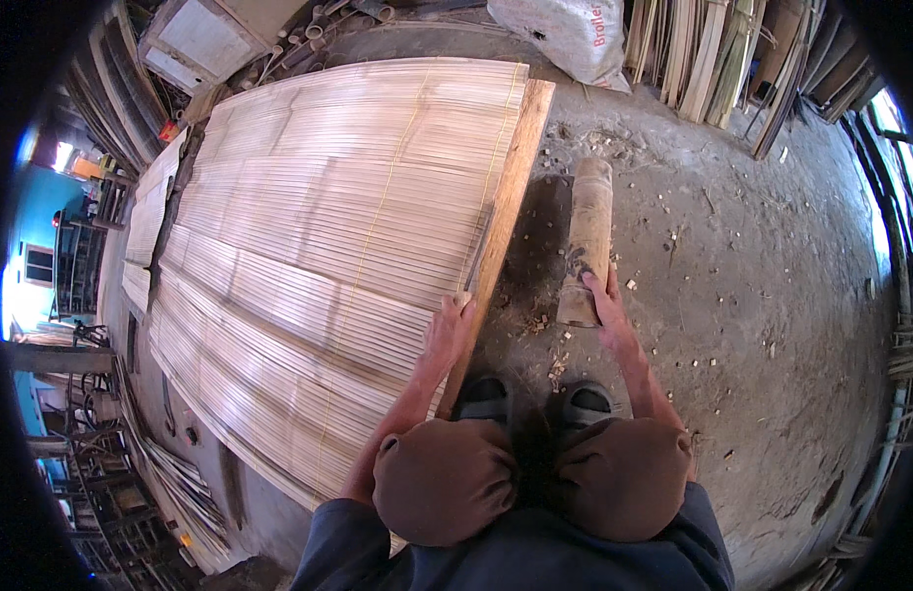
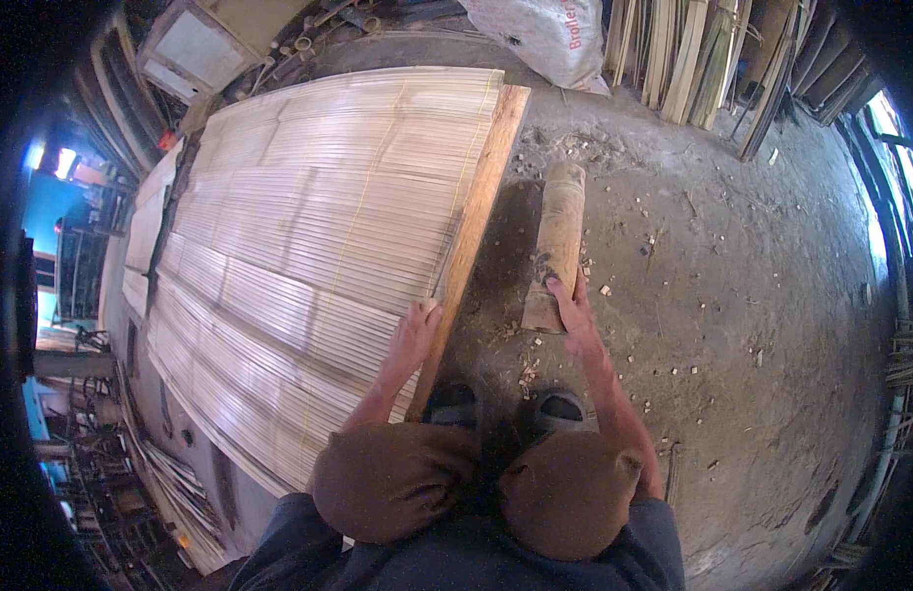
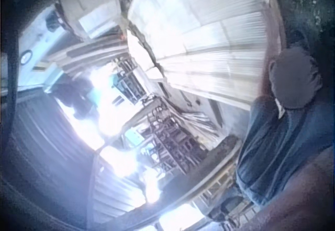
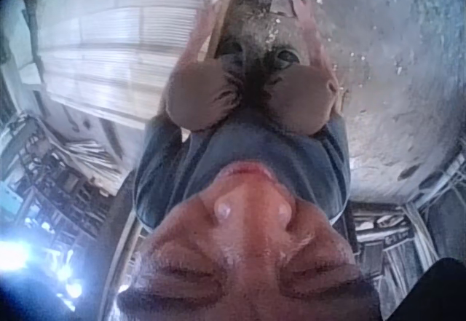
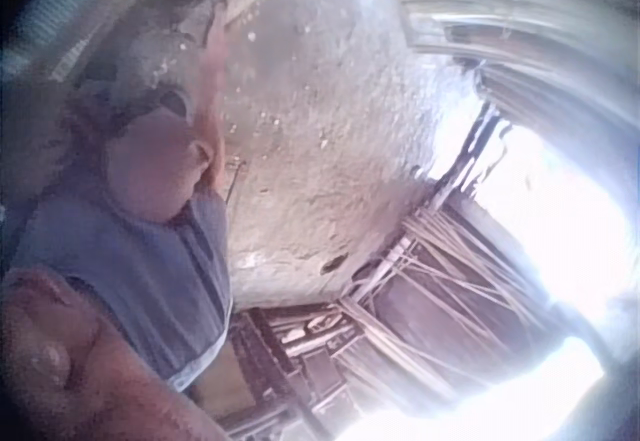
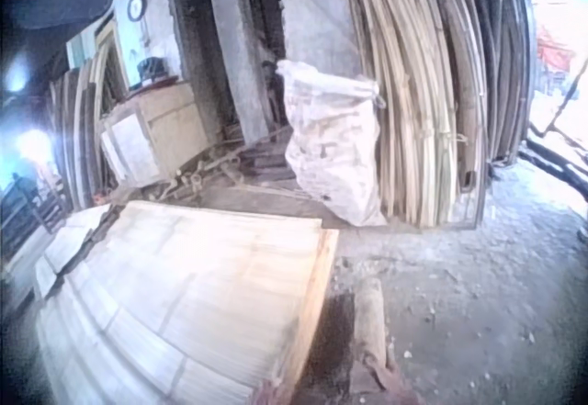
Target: The person repeatedly strikes the edge of a large bamboo mat with a wooden mallet to flatten or secure it. The person occasionally repositions the mat and uses a knife to adjust the edge before continuing to hammer.
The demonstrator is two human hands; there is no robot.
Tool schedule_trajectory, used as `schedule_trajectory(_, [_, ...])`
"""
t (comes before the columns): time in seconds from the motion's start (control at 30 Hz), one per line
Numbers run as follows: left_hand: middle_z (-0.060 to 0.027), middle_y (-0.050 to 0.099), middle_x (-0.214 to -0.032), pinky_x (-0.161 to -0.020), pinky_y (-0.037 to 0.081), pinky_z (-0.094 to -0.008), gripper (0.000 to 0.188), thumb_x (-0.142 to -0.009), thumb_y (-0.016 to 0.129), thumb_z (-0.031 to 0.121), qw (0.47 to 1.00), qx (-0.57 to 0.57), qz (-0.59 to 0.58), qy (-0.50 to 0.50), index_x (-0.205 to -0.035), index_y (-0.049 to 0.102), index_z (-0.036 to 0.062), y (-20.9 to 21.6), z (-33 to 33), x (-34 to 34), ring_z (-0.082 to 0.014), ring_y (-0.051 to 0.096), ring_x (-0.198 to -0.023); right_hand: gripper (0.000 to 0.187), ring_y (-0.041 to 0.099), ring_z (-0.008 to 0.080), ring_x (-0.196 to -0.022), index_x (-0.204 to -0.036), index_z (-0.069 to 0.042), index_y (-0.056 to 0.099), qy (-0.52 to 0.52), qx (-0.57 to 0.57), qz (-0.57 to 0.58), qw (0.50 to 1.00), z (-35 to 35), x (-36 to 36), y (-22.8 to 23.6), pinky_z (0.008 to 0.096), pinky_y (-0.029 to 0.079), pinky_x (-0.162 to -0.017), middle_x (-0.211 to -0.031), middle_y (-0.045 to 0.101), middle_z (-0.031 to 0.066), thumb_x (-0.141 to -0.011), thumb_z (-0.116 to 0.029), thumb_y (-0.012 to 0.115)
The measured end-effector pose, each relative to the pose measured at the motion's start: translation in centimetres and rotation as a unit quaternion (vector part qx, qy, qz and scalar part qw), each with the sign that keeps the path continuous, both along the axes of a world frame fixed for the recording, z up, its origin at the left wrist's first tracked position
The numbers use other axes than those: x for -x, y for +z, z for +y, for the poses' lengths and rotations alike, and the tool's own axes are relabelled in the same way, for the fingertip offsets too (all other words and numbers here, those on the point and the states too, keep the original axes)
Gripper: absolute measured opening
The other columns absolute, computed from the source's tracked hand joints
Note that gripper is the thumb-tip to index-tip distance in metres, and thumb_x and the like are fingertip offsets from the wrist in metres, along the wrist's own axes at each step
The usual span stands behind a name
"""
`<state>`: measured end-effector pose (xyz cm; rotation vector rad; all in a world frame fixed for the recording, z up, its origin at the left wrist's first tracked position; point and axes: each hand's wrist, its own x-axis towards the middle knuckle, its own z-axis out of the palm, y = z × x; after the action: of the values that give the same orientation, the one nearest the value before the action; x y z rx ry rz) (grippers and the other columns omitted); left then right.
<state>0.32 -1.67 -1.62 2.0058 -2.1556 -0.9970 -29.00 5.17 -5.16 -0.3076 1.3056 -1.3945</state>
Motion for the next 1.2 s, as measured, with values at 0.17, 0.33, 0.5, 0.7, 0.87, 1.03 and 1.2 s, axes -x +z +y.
schedule_trajectory(0.17, [-0.0358, 0.066, -0.097, -0.077, 0.053, -0.0563, 0.053, -0.102, 0.049, 0.046, 0.998, 0.020, 0.025, -0.059, -0.122, 0.049, -0.0039, -0.3, -0.6, -2.2, -0.0509, 0.065, -0.099, 0.077, 0.057, 0.0200, -0.116, -0.157, -0.014, 0.026, 0.046, 0.011, -0.036, 0.998, -0.4, -1.1, 1.4, 0.0380, 0.052, -0.093, -0.135, 0.055, 0.0061, -0.094, -0.028, 0.070])
schedule_trajectory(0.33, [-0.0345, 0.064, -0.094, -0.072, 0.054, -0.0511, 0.062, -0.102, 0.046, 0.053, 0.984, -0.127, 0.119, 0.045, -0.114, 0.056, -0.0069, 5.7, -1.9, 0.1, -0.0411, 0.070, -0.089, 0.080, 0.060, 0.0206, -0.112, -0.156, -0.012, 0.028, 0.046, -0.024, -0.071, 0.996, -2.0, -0.3, 1.4, 0.0373, 0.053, -0.093, -0.133, 0.056, 0.0075, -0.092, -0.032, 0.073])
schedule_trajectory(0.5, [-0.0329, 0.064, -0.085, -0.070, 0.053, -0.0491, 0.066, -0.103, 0.045, 0.054, 0.996, -0.039, 0.084, 0.003, -0.107, 0.057, -0.0104, 1.4, -2.6, -0.9, -0.0412, 0.069, -0.070, 0.090, 0.059, 0.0214, -0.117, -0.158, -0.008, 0.025, 0.041, 0.087, 0.154, 0.983, -4.4, 0.9, 7.8, 0.0362, 0.053, -0.095, -0.139, 0.055, 0.0137, -0.089, -0.030, 0.077])
schedule_trajectory(0.7, [-0.0364, 0.061, -0.083, -0.072, 0.049, -0.0568, 0.063, -0.103, 0.045, 0.053, 0.973, 0.136, 0.149, -0.110, -0.108, 0.055, -0.0089, -3.4, -1.1, -5.3, -0.0555, 0.062, -0.084, 0.097, 0.056, 0.0264, -0.117, -0.157, -0.003, 0.023, -0.144, 0.360, 0.394, 0.833, -10.8, 3.4, 29.2, 0.0384, 0.049, -0.098, -0.135, 0.055, 0.0159, -0.084, -0.031, 0.080])
schedule_trajectory(0.87, [-0.0359, 0.060, -0.083, -0.074, 0.049, -0.0576, 0.058, -0.105, 0.045, 0.050, 0.968, 0.165, 0.132, -0.135, -0.108, 0.054, -0.0071, -3.7, -1.0, -3.8, -0.0543, 0.062, -0.091, 0.103, 0.045, 0.0335, -0.133, -0.159, -0.005, 0.015, -0.108, 0.332, 0.494, 0.796, -10.2, 2.2, 19.7, 0.0433, 0.034, -0.113, -0.143, 0.049, 0.0209, -0.083, -0.028, 0.080])
schedule_trajectory(1.03, [-0.0380, 0.063, -0.098, -0.082, 0.048, -0.0594, 0.053, -0.105, 0.045, 0.047, 0.940, 0.253, 0.013, -0.228, -0.114, 0.052, -0.0051, -5.0, -3.6, -3.3, -0.0553, 0.059, -0.103, 0.098, 0.055, 0.0332, -0.129, -0.161, -0.007, 0.008, 0.221, 0.215, 0.384, 0.870, -4.6, 0.5, 0.6, 0.0426, 0.045, -0.107, -0.146, 0.050, 0.0235, -0.089, -0.017, 0.073])
schedule_trajectory(1.2, [-0.0367, 0.064, -0.107, -0.091, 0.046, -0.0607, 0.050, -0.102, 0.050, 0.046, 0.999, 0.001, 0.028, -0.045, -0.120, 0.047, -0.0002, -1.0, -0.5, -1.1, -0.0562, 0.060, -0.104, 0.103, 0.052, 0.0300, -0.133, -0.162, -0.008, 0.006, 0.259, 0.106, 0.370, 0.886, -1.9, 1.4, 1.8, 0.0421, 0.045, -0.107, -0.148, 0.047, 0.0239, -0.088, -0.024, 0.077])
